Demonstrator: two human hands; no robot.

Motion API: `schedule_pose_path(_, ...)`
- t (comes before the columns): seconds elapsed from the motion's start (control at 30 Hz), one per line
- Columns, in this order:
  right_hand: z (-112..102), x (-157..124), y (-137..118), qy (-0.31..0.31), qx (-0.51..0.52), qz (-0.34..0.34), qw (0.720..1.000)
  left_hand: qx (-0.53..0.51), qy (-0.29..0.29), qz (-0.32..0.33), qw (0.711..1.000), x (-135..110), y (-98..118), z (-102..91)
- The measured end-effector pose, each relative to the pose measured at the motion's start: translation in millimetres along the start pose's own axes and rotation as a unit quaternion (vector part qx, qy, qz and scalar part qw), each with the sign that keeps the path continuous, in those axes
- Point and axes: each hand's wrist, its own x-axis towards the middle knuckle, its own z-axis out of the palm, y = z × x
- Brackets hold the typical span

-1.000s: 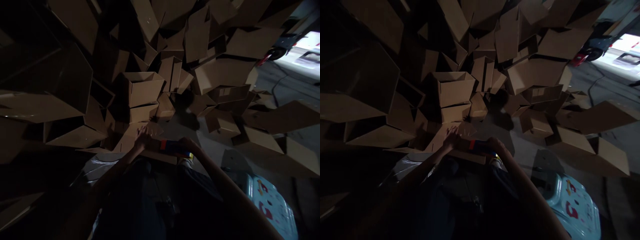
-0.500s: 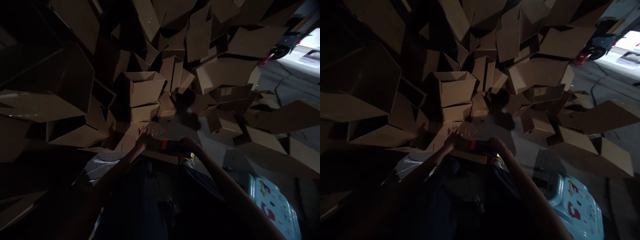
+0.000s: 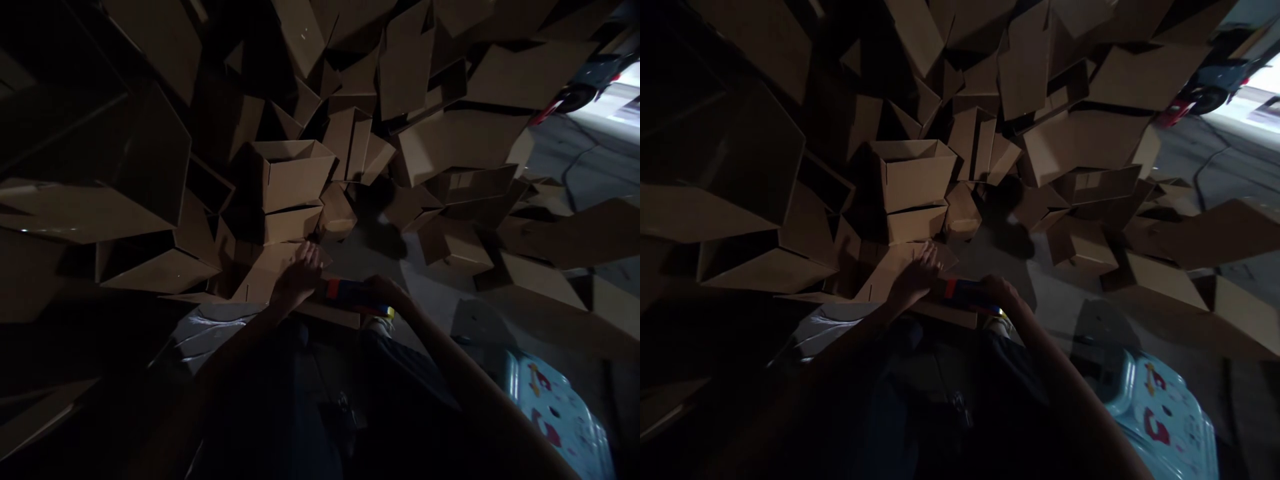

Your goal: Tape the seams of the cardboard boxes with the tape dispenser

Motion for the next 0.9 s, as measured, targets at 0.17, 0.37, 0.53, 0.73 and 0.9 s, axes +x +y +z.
schedule_pose_path(0.17, 3, 4, 1, 0.001, 0.002, 0.000, 1.000, 0.008, -0.071, -0.029, 0.997, 1, 6, 19.1)
schedule_pose_path(0.37, 5, 4, 2, -0.001, 0.001, -0.003, 1.000, -0.007, -0.055, -0.039, 0.998, -4, 1, 19.6)
schedule_pose_path(0.53, 3, 0, 1, -0.002, 0.004, 0.002, 1.000, -0.036, -0.033, 0.000, 0.999, -22, -4, 4.0)
schedule_pose_path(0.73, -3, -2, -1, -0.019, 0.009, -0.005, 1.000, -0.015, -0.021, 0.022, 0.999, -36, -10, 2.8)
schedule_pose_path(0.9, -3, 1, 0, -0.036, 0.013, -0.029, 0.999, 0.028, -0.045, 0.022, 0.998, -32, -11, 7.1)
